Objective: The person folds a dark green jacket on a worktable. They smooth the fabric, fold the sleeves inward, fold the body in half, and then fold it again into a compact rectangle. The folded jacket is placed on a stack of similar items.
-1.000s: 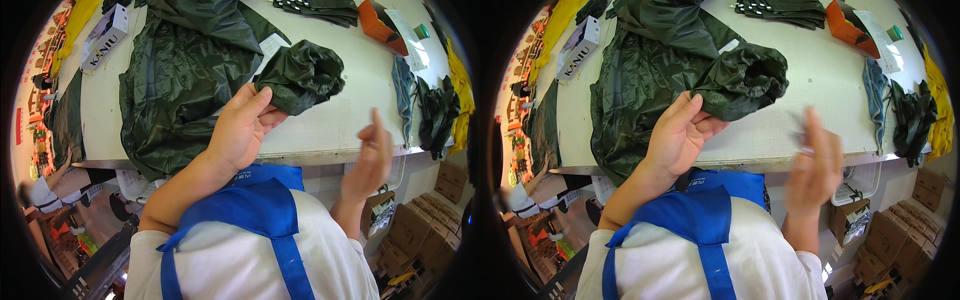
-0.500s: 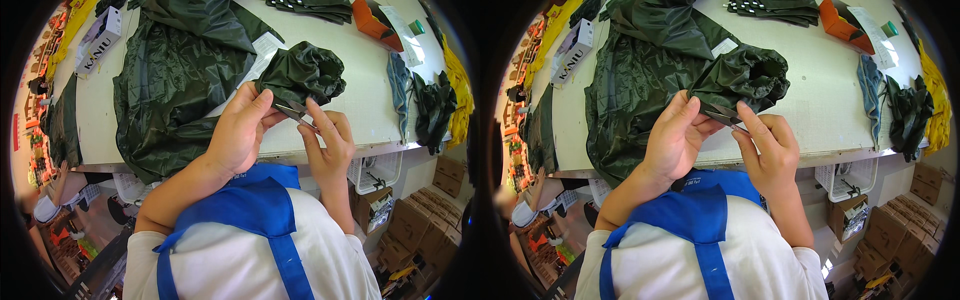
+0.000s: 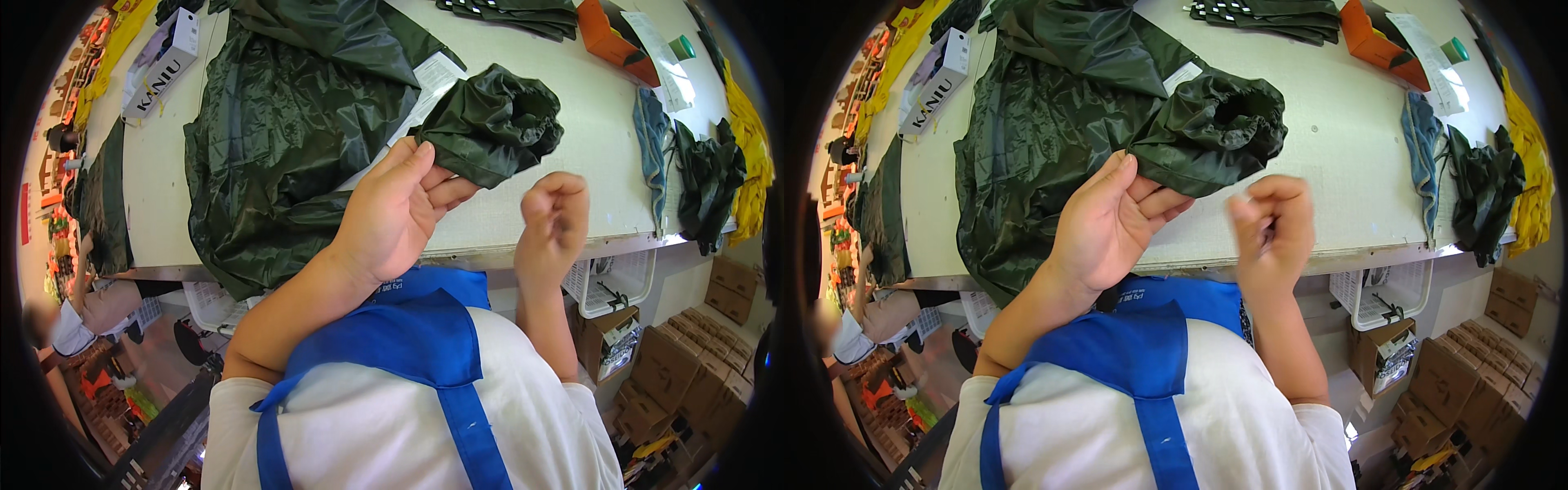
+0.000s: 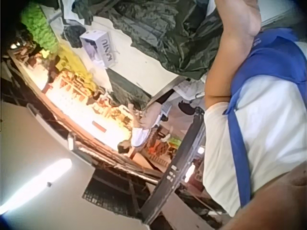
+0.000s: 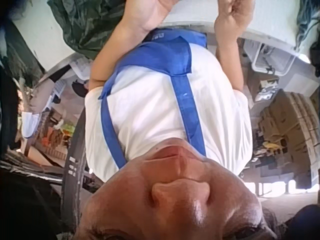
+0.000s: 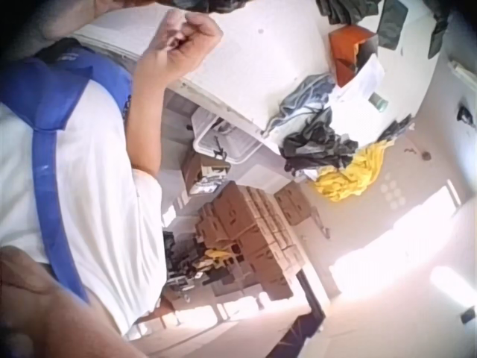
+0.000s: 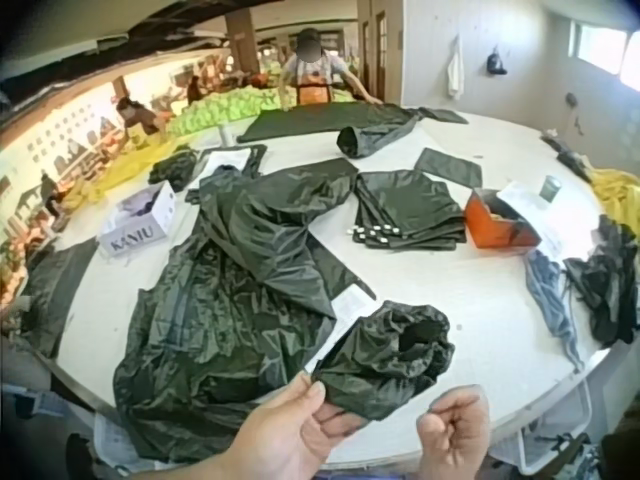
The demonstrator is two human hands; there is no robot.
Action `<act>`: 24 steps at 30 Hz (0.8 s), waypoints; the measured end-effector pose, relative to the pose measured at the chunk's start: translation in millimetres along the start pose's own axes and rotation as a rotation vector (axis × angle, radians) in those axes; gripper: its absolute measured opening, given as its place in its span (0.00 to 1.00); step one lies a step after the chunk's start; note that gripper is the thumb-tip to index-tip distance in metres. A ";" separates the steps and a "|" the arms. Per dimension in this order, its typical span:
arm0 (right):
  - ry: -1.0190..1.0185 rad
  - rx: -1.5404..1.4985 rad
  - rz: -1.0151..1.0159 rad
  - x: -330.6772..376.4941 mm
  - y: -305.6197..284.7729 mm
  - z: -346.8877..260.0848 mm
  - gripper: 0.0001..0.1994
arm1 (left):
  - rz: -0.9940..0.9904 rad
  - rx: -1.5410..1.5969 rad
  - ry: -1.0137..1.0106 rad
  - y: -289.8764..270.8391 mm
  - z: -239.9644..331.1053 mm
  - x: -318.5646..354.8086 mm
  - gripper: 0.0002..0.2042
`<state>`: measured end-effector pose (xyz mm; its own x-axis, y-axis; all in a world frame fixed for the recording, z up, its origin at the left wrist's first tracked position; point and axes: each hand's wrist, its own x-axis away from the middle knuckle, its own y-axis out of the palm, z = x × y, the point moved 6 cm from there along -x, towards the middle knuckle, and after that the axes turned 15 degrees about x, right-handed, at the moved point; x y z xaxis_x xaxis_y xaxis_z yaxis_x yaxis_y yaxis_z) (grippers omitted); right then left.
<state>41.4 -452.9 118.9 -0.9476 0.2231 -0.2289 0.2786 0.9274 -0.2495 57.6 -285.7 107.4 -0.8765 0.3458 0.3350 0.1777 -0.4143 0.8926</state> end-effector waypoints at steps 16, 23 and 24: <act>0.561 -0.410 -0.406 -0.3 24.2 15.3 0.17 | 0.017 -0.281 0.052 -4.3 17.8 9.3 0.22; 0.022 0.065 -0.210 -1.7 -21.9 -41.3 0.10 | -0.048 -0.402 0.316 -10.1 21.9 10.5 0.11; -0.056 0.209 -0.296 -0.6 -14.3 -52.4 0.12 | -0.057 -0.396 0.332 -11.7 20.4 10.0 0.10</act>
<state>29.8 -450.6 172.0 -0.9835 -0.0681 -0.1679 0.0250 0.8668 -0.4980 55.9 -260.2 106.4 -0.9861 0.1177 0.1177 -0.0012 -0.7117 0.7024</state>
